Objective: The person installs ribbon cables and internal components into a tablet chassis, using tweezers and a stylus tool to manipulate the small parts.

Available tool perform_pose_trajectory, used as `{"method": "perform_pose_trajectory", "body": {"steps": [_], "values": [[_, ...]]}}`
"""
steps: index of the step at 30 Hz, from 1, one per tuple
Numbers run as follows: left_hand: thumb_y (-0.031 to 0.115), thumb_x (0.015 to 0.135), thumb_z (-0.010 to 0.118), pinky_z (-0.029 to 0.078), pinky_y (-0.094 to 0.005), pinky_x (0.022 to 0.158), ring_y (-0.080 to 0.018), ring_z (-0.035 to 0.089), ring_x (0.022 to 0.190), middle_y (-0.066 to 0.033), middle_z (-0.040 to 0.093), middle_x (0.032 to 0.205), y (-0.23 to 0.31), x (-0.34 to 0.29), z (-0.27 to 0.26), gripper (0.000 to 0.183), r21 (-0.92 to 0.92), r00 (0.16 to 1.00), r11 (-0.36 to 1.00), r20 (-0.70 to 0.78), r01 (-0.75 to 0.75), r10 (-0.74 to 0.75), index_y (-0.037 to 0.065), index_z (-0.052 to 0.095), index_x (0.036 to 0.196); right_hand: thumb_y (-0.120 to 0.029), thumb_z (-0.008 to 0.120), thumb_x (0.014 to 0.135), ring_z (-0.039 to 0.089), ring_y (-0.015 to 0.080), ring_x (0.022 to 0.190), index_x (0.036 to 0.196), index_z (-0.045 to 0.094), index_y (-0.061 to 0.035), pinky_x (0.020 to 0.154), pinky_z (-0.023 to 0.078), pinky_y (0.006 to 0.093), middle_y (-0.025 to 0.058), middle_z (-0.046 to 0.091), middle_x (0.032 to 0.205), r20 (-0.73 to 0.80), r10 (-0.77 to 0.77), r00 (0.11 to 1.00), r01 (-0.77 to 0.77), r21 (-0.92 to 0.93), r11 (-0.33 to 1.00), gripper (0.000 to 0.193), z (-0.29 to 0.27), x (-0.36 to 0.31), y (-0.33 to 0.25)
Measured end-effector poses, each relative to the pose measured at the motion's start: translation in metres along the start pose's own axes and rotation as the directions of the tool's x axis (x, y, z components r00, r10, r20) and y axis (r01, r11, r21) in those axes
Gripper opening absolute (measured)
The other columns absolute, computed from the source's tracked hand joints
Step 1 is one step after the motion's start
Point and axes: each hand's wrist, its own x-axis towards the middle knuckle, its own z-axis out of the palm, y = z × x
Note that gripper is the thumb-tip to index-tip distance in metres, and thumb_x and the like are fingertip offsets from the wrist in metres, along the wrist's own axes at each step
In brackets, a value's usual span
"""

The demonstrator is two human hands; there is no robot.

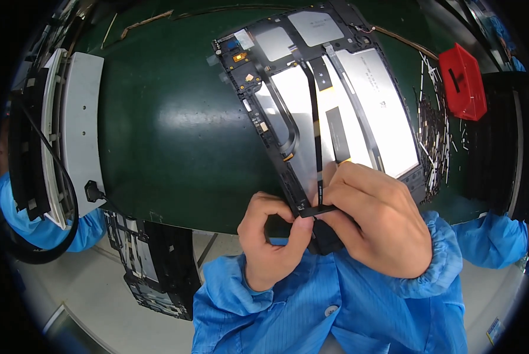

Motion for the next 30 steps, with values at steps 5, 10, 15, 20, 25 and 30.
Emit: {"method": "perform_pose_trajectory", "body": {"steps": [5, 10, 15, 20, 25, 30], "values": [[0.004, 0.08, 0.063, 0.038, -0.0227, 0.07, -0.0107, 0.047, 0.074, -0.0041, 0.049, 0.081, 0.005, 0.009, -0.013, 0.015, 0.069, 0.984, 0.996, 0.165, 0.059, -0.07, 0.003, 0.049, 0.083, 0.001, 0.064, 0.067, 0.055, 0.0321, 0.07, 0.077, 0.056, 0.0039, 0.06, 0.045, 0.0391, 0.0132, 0.049, 0.077, -0.008, -0.011, 1.0, 0.011, -0.009, 1.0, 0.013, 0.0, -0.003, 0.0], [0.003, 0.08, 0.064, 0.041, -0.0232, 0.065, -0.0112, 0.053, 0.07, -0.0053, 0.055, 0.076, 0.005, 0.011, -0.018, 0.011, -0.076, 0.963, 0.977, 0.201, 0.199, -0.18, 0.002, 0.053, 0.079, 0.0, 0.064, 0.07, 0.056, 0.0321, 0.072, 0.08, 0.058, 0.0031, 0.062, 0.046, 0.0381, 0.0135, 0.051, 0.077, 0.077, -0.066, 0.995, 0.046, 0.23, 0.972, 0.013, -0.006, -0.001, -0.003], [0.006, 0.083, 0.064, 0.043, -0.0235, 0.068, -0.013, 0.056, 0.072, -0.0068, 0.058, 0.081, 0.006, -0.007, -0.027, 0.01, -0.126, 0.942, 0.95, 0.222, 0.284, -0.252, 0.0, 0.057, 0.087, -0.006, 0.069, 0.07, 0.058, 0.0302, 0.071, 0.088, 0.06, -0.0017, 0.06, 0.048, 0.0368, 0.0115, 0.053, 0.079, 0.019, -0.086, 0.996, 0.081, 0.173, 0.982, 0.021, 0.01, -0.008, -0.001], [0.009, 0.081, 0.069, 0.047, -0.0244, 0.069, -0.0126, 0.061, 0.076, -0.0088, 0.064, 0.085, 0.02, -0.025, -0.043, 0.021, 0.038, 0.893, 0.964, 0.369, 0.263, -0.258, -0.001, 0.061, 0.097, -0.009, 0.074, 0.065, 0.058, 0.0288, 0.061, 0.082, 0.058, -0.0029, 0.052, 0.047, 0.0357, 0.0091, 0.051, 0.081, -0.189, -0.034, 0.981, 0.019, -0.081, 0.997, 0.024, 0.016, -0.013, -0.004], [0.002, 0.078, 0.07, 0.048, -0.0238, 0.069, -0.0117, 0.063, 0.076, -0.0093, 0.066, 0.088, 0.024, -0.029, -0.037, 0.019, -0.042, 0.907, 0.939, 0.276, 0.343, -0.319, -0.001, 0.063, 0.096, -0.003, 0.074, 0.065, 0.06, 0.0247, 0.061, 0.079, 0.06, 0.0011, 0.055, 0.049, 0.0338, 0.009, 0.056, 0.082, -0.184, -0.057, 0.981, 0.101, 0.239, 0.966, 0.02, 0.017, -0.015, -0.004], [-0.002, 0.078, 0.069, 0.047, -0.0234, 0.071, -0.0141, 0.061, 0.076, -0.0117, 0.065, 0.089, 0.033, -0.016, -0.026, 0.022, -0.21, 0.958, 0.954, 0.237, 0.214, -0.163, -0.002, 0.062, 0.098, -0.004, 0.075, 0.066, 0.062, 0.0238, 0.065, 0.082, 0.065, 0.0013, 0.056, 0.049, 0.0313, 0.0105, 0.061, 0.074, -0.151, -0.059, 0.987, 0.12, 0.435, 0.893, 0.019, 0.007, -0.019, -0.01]]}}
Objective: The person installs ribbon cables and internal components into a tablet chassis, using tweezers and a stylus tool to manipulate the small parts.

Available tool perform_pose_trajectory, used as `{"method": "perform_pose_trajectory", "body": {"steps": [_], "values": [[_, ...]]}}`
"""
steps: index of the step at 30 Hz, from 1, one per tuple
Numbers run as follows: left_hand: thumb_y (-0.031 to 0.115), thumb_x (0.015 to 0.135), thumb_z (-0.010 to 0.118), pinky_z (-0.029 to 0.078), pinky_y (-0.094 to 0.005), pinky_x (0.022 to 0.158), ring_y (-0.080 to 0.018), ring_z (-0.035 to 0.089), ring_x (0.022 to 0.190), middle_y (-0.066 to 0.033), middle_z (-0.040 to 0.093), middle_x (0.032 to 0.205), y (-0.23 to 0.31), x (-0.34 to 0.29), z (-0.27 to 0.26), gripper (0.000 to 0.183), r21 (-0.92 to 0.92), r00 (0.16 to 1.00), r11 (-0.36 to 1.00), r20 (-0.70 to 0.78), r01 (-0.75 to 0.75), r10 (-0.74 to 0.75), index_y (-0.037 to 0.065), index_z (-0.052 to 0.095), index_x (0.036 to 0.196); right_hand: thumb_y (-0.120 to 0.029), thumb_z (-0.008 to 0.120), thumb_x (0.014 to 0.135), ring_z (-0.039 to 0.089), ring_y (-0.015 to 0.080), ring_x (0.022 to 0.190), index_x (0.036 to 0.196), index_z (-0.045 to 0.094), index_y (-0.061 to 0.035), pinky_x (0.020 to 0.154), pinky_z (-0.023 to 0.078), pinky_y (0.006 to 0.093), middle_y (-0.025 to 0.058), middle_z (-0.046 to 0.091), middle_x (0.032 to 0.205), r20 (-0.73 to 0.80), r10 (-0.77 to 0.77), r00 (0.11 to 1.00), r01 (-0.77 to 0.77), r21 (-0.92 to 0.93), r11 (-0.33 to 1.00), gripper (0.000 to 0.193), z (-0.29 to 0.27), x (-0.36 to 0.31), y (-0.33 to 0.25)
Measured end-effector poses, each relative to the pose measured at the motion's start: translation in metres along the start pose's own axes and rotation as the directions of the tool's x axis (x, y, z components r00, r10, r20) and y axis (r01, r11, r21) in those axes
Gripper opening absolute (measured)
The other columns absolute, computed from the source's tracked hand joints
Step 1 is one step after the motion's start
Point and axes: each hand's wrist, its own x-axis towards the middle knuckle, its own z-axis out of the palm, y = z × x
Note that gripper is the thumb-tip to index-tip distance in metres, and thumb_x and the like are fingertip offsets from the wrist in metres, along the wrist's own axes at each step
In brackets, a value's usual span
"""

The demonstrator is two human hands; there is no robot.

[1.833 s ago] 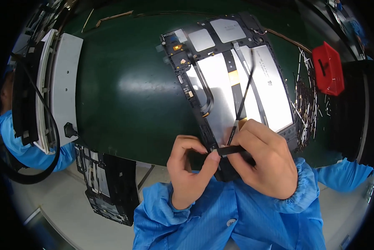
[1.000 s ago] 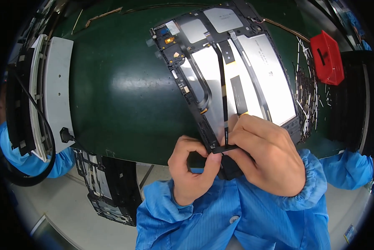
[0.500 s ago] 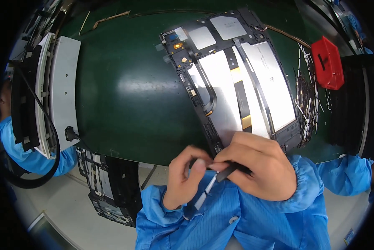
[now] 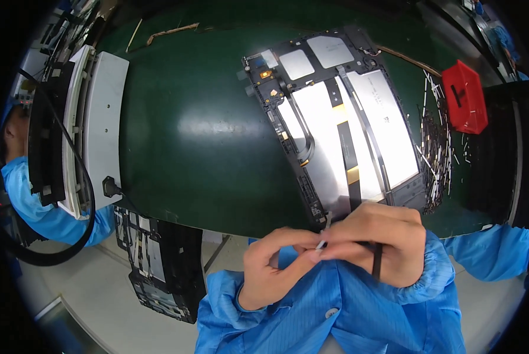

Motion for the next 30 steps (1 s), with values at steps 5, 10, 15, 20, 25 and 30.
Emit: {"method": "perform_pose_trajectory", "body": {"steps": [5, 10, 15, 20, 25, 30], "values": [[0.004, 0.082, 0.065, 0.047, -0.0266, 0.072, -0.0169, 0.059, 0.076, -0.0133, 0.064, 0.09, 0.007, 0.007, 0.009, 0.019, 0.036, 0.992, 0.991, 0.022, -0.129, 0.128, -0.004, 0.062, 0.1, -0.002, 0.071, 0.069, 0.06, 0.023, 0.06, 0.087, 0.066, 0.0006, 0.054, 0.049, 0.0303, 0.0097, 0.06, 0.074, -0.011, -0.078, 0.997, 0.078, -0.024, 0.997, 0.019, -0.011, -0.007, 0.0], [0.007, 0.078, 0.064, 0.044, -0.0334, 0.085, -0.0255, 0.062, 0.093, -0.0112, 0.067, 0.1, 0.002, 0.021, 0.021, 0.025, 0.531, 0.818, 0.67, 0.08, -0.519, 0.57, 0.005, 0.064, 0.103, 0.0, 0.067, 0.074, 0.065, 0.0203, 0.063, 0.083, 0.07, -0.0008, 0.052, 0.049, 0.0277, 0.011, 0.066, 0.076, 0.084, -0.236, 0.968, 0.24, -0.049, 0.97, 0.009, -0.032, -0.014, -0.002], [0.009, 0.073, 0.069, 0.037, -0.034, 0.094, -0.0168, 0.063, 0.094, 0.0005, 0.07, 0.092, 0.023, 0.036, 0.023, 0.023, 0.637, 0.784, 0.472, 0.395, -0.61, 0.48, 0.013, 0.068, 0.096, -0.001, 0.06, 0.084, 0.063, 0.0137, 0.078, 0.088, 0.066, 0.004, 0.069, 0.051, 0.0235, 0.0121, 0.067, 0.085, -0.694, -0.363, 0.622, -0.139, -0.554, 0.821, 0.009, -0.132, -0.018, 0.003], [0.002, 0.071, 0.072, 0.04, -0.0416, 0.093, -0.0225, 0.065, 0.084, -0.0041, 0.07, 0.08, 0.01, 0.034, 0.01, 0.022, 0.59, 0.808, 0.626, 0.078, -0.51, 0.585, 0.009, 0.062, 0.089, -0.016, 0.065, 0.085, 0.061, 0.0134, 0.08, 0.1, 0.068, 0.0014, 0.072, 0.048, 0.024, 0.0103, 0.068, 0.086, -0.797, -0.214, 0.564, -0.445, -0.512, 0.735, 0.023, -0.242, -0.032, 0.057], [0.0, 0.077, 0.067, 0.038, -0.0444, 0.096, -0.0262, 0.064, 0.091, -0.0097, 0.07, 0.082, 0.007, 0.051, 0.005, 0.016, 0.431, 0.857, 0.765, 0.041, -0.479, 0.513, 0.007, 0.061, 0.09, -0.02, 0.064, 0.086, 0.05, 0.0108, 0.076, 0.107, 0.065, -0.001, 0.069, 0.037, 0.0203, 0.0053, 0.051, 0.102, -0.63, -0.103, 0.77, -0.322, -0.523, 0.789, 0.028, -0.169, -0.024, 0.023], [-0.001, 0.072, 0.072, 0.036, -0.0435, 0.099, -0.0276, 0.06, 0.104, -0.0087, 0.07, 0.092, 0.005, 0.074, 0.004, 0.019, 0.38, 0.887, 0.814, 0.037, -0.439, 0.461, 0.006, 0.067, 0.089, -0.039, 0.057, 0.088, 0.043, 0.0119, 0.07, 0.103, 0.067, -0.0021, 0.056, 0.033, 0.0232, 0.0067, 0.044, 0.091, -0.123, 0.072, 0.99, -0.114, -0.38, 0.918, 0.041, -0.089, -0.016, -0.011]]}}
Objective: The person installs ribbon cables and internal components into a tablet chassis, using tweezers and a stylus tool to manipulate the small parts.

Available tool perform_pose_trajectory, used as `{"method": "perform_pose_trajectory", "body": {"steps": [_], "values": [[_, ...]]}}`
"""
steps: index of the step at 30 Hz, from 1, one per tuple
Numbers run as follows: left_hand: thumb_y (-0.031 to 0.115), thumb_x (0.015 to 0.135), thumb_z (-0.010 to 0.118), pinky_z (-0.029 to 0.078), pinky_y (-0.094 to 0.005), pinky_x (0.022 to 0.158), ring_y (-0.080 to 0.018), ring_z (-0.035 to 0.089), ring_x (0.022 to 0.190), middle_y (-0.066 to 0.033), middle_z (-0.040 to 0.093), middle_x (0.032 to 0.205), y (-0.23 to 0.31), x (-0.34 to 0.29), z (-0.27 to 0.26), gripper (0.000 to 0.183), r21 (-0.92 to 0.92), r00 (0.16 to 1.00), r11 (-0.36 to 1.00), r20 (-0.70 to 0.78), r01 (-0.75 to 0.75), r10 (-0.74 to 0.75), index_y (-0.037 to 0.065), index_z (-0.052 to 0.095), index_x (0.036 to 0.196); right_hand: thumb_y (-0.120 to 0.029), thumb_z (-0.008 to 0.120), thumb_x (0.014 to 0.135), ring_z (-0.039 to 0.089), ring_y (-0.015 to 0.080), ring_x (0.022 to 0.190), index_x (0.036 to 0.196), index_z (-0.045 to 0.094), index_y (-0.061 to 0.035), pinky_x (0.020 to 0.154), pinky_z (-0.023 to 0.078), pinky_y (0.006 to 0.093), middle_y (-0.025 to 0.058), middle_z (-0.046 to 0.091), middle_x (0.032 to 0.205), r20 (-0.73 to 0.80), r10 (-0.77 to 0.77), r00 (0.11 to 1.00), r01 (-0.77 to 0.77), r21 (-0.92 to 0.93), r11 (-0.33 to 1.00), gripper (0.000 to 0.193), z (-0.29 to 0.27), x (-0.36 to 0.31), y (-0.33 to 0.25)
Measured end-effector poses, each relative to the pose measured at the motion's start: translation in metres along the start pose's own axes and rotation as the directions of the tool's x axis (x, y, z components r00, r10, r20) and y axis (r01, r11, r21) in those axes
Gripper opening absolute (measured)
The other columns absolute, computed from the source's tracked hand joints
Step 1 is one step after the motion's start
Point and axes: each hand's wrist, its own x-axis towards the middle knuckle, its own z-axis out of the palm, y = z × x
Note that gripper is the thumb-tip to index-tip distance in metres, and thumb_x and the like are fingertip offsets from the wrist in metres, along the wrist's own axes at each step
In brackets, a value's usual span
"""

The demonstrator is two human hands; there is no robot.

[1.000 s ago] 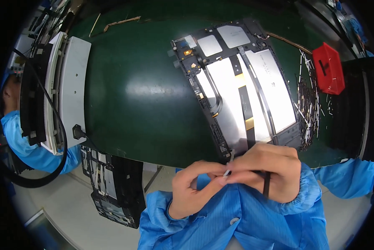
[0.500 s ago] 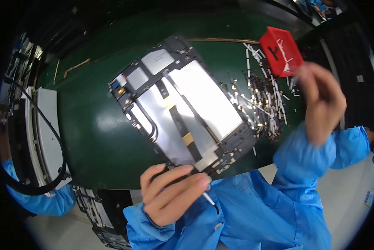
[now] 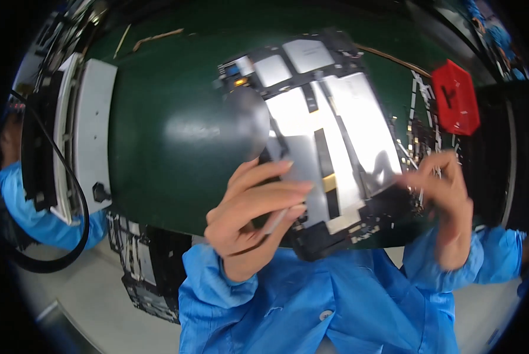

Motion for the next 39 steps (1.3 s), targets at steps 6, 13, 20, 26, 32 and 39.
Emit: {"method": "perform_pose_trajectory", "body": {"steps": [6, 13, 20, 26, 32, 39], "values": [[-0.001, 0.068, 0.074, 0.041, -0.0403, 0.095, -0.0282, 0.058, 0.106, -0.0113, 0.068, 0.098, -0.015, 0.001, 0.001, 0.016, -0.091, 0.988, 0.996, -0.151, 0.027, -0.041, 0.004, 0.07, 0.083, -0.004, 0.07, 0.073, 0.054, 0.0192, 0.066, 0.091, 0.068, 0.0001, 0.057, 0.042, 0.0298, 0.009, 0.051, 0.081, 0.28, -0.191, 0.941, 0.153, 0.154, 0.976, 0.019, 0.057, 0.012, -0.015], [-0.001, 0.066, 0.074, 0.047, -0.0353, 0.086, -0.0251, 0.06, 0.095, -0.0078, 0.068, 0.087, -0.022, 0.004, 0.0, 0.017, -0.042, 0.991, 0.999, -0.134, -0.001, -0.005, 0.003, 0.07, 0.081, -0.005, 0.068, 0.057, 0.056, 0.022, 0.07, 0.081, 0.067, -0.0029, 0.063, 0.047, 0.0305, 0.0068, 0.056, 0.08, -0.035, -0.332, 0.942, 0.325, -0.131, 0.936, 0.025, 0.084, 0.013, 0.006], [-0.002, 0.065, 0.075, 0.047, -0.0347, 0.084, -0.024, 0.061, 0.089, -0.0063, 0.068, 0.084, -0.021, 0.007, 0.0, 0.016, -0.008, 0.992, 1.0, -0.13, 0.001, -0.002, 0.003, 0.069, 0.079, -0.007, 0.067, 0.058, 0.055, 0.0217, 0.078, 0.081, 0.067, -0.0032, 0.067, 0.047, 0.0298, 0.006, 0.056, 0.084, 0.078, -0.351, 0.933, 0.359, -0.211, 0.909, 0.023, 0.084, 0.014, 0.005], [-0.001, 0.065, 0.075, 0.047, -0.0348, 0.084, -0.024, 0.061, 0.089, -0.0063, 0.068, 0.084, -0.022, 0.006, -0.001, 0.017, -0.023, 0.991, 1.0, -0.133, -0.007, 0.004, 0.004, 0.069, 0.08, -0.007, 0.066, 0.059, 0.054, 0.0213, 0.078, 0.081, 0.067, -0.0031, 0.068, 0.047, 0.0299, 0.0051, 0.056, 0.084, 0.096, -0.353, 0.931, 0.364, -0.166, 0.916, 0.023, 0.082, 0.017, 0.006], [-0.001, 0.065, 0.075, 0.047, -0.0349, 0.084, -0.0238, 0.061, 0.089, -0.0061, 0.069, 0.085, -0.023, 0.008, -0.002, 0.018, -0.035, 0.993, 0.999, -0.119, -0.022, 0.018, 0.004, 0.069, 0.081, -0.008, 0.065, 0.059, 0.054, 0.0208, 0.079, 0.082, 0.066, -0.0025, 0.069, 0.047, 0.03, 0.0052, 0.057, 0.086, 0.113, -0.376, 0.92, 0.391, -0.196, 0.899, 0.024, 0.085, 0.016, 0.007], [0.005, 0.064, 0.077, 0.044, -0.0361, 0.086, -0.0225, 0.059, 0.093, -0.0036, 0.068, 0.09, -0.018, 0.014, -0.007, 0.018, 0.034, 0.997, 0.998, -0.061, -0.052, 0.055, 0.009, 0.071, 0.08, -0.01, 0.063, 0.058, 0.054, 0.0208, 0.082, 0.084, 0.066, -0.0012, 0.071, 0.047, 0.0307, 0.0062, 0.059, 0.09, 0.172, -0.425, 0.889, 0.452, -0.175, 0.875, 0.028, 0.082, 0.02, 0.008]]}}
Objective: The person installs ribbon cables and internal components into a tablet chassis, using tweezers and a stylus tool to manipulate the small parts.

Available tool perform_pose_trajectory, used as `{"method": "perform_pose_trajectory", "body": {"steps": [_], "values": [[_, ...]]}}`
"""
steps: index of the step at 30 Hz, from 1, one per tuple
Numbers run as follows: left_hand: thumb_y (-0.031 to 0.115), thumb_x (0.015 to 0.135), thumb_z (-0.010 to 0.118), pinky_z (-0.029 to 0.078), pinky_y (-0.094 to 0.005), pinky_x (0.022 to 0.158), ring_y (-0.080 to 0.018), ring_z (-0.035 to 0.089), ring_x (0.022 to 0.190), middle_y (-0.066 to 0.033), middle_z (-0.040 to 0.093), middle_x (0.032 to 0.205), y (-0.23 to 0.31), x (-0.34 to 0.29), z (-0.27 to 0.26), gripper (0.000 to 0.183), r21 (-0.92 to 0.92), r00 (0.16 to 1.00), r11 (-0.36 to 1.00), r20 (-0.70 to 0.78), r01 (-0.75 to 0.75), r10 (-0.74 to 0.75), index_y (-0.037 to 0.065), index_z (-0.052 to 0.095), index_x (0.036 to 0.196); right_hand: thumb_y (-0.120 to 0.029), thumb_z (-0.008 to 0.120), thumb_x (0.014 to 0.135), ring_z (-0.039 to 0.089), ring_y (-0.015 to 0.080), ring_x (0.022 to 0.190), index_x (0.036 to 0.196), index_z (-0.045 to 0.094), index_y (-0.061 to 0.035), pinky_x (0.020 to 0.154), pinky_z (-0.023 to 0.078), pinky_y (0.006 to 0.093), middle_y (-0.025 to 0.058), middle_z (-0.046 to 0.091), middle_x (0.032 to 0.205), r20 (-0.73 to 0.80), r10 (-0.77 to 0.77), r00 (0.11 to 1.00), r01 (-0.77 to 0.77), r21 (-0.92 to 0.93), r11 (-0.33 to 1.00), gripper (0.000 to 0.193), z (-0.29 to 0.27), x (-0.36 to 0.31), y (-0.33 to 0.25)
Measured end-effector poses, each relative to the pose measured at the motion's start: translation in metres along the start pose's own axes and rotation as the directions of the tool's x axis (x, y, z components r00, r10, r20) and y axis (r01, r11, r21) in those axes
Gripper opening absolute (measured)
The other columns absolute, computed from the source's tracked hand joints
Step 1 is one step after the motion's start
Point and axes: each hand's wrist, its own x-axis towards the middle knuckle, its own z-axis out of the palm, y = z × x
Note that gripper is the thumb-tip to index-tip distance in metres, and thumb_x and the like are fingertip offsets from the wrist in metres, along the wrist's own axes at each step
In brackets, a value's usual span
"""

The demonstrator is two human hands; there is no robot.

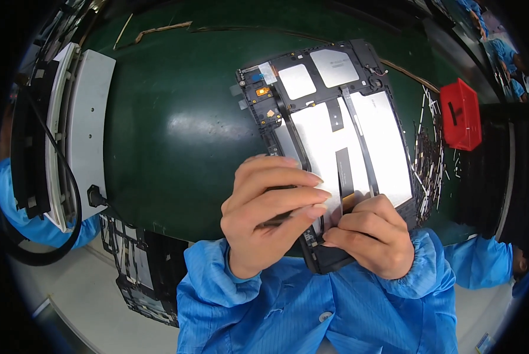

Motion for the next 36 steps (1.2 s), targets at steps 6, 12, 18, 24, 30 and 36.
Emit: {"method": "perform_pose_trajectory", "body": {"steps": [6, 12, 18, 24, 30, 36], "values": [[0.008, 0.062, 0.077, 0.038, -0.0384, 0.093, -0.0234, 0.056, 0.1, -0.0029, 0.067, 0.092, 0.0, 0.024, 0.001, 0.016, 0.317, 0.982, 0.938, 0.164, -0.138, 0.089, 0.011, 0.073, 0.077, -0.008, 0.064, 0.059, 0.054, 0.0203, 0.082, 0.085, 0.066, -0.001, 0.071, 0.048, 0.0302, 0.0058, 0.059, 0.09, -0.014, 0.001, 1.0, 0.0, 0.01, 1.0, 0.027, 0.001, -0.001, 0.0], [0.006, 0.062, 0.077, 0.037, -0.0367, 0.093, -0.0208, 0.054, 0.104, -0.0008, 0.068, 0.093, -0.005, 0.025, 0.003, 0.016, 0.33, 0.984, 0.942, 0.179, -0.052, -0.008, 0.012, 0.073, 0.076, -0.008, 0.066, 0.06, 0.054, 0.0191, 0.082, 0.085, 0.067, -0.0026, 0.069, 0.048, 0.0295, 0.0045, 0.059, 0.089, -0.02, 0.024, 1.0, -0.024, 0.008, 1.0, 0.026, 0.001, -0.004, 0.0], [0.006, 0.063, 0.077, 0.038, -0.0363, 0.091, -0.021, 0.053, 0.104, -0.0019, 0.068, 0.093, -0.003, 0.029, 0.003, 0.015, 0.36, 0.98, 0.932, 0.198, -0.046, -0.028, 0.011, 0.073, 0.077, -0.01, 0.067, 0.06, 0.054, 0.0181, 0.082, 0.085, 0.068, -0.0041, 0.066, 0.046, 0.0291, 0.0037, 0.059, 0.091, -0.013, 0.032, 0.999, -0.032, 0.005, 0.999, 0.026, 0.0, -0.003, 0.001], [0.007, 0.063, 0.078, 0.038, -0.0359, 0.091, -0.0211, 0.052, 0.103, -0.002, 0.068, 0.094, -0.003, 0.03, 0.004, 0.015, 0.37, 0.975, 0.928, 0.217, -0.034, -0.051, 0.011, 0.073, 0.077, -0.011, 0.068, 0.061, 0.054, 0.0178, 0.082, 0.087, 0.068, -0.0049, 0.066, 0.045, 0.0293, 0.0033, 0.059, 0.093, 0.015, 0.039, 0.999, -0.039, -0.006, 0.999, 0.027, -0.002, -0.003, 0.001], [0.008, 0.064, 0.078, 0.038, -0.0358, 0.092, -0.0209, 0.052, 0.105, -0.0015, 0.067, 0.094, 0.0, 0.03, 0.004, 0.014, 0.387, 0.974, 0.922, 0.214, -0.018, -0.071, 0.011, 0.074, 0.077, -0.011, 0.067, 0.065, 0.055, 0.0172, 0.082, 0.086, 0.068, -0.005, 0.066, 0.044, 0.0282, 0.0038, 0.06, 0.095, 0.025, 0.063, 0.998, -0.063, 0.007, 0.998, 0.022, -0.001, -0.004, 0.0], [0.008, 0.063, 0.078, 0.037, -0.0367, 0.093, -0.0214, 0.052, 0.105, -0.0017, 0.067, 0.094, 0.0, 0.027, 0.005, 0.015, 0.383, 0.978, 0.924, 0.192, -0.002, -0.078, 0.012, 0.073, 0.078, -0.011, 0.068, 0.066, 0.055, 0.0168, 0.084, 0.085, 0.068, -0.0053, 0.065, 0.045, 0.0272, 0.0047, 0.062, 0.108, 0.006, 0.076, 0.997, -0.076, -0.035, 0.996, 0.019, 0.0, -0.004, -0.002]]}}
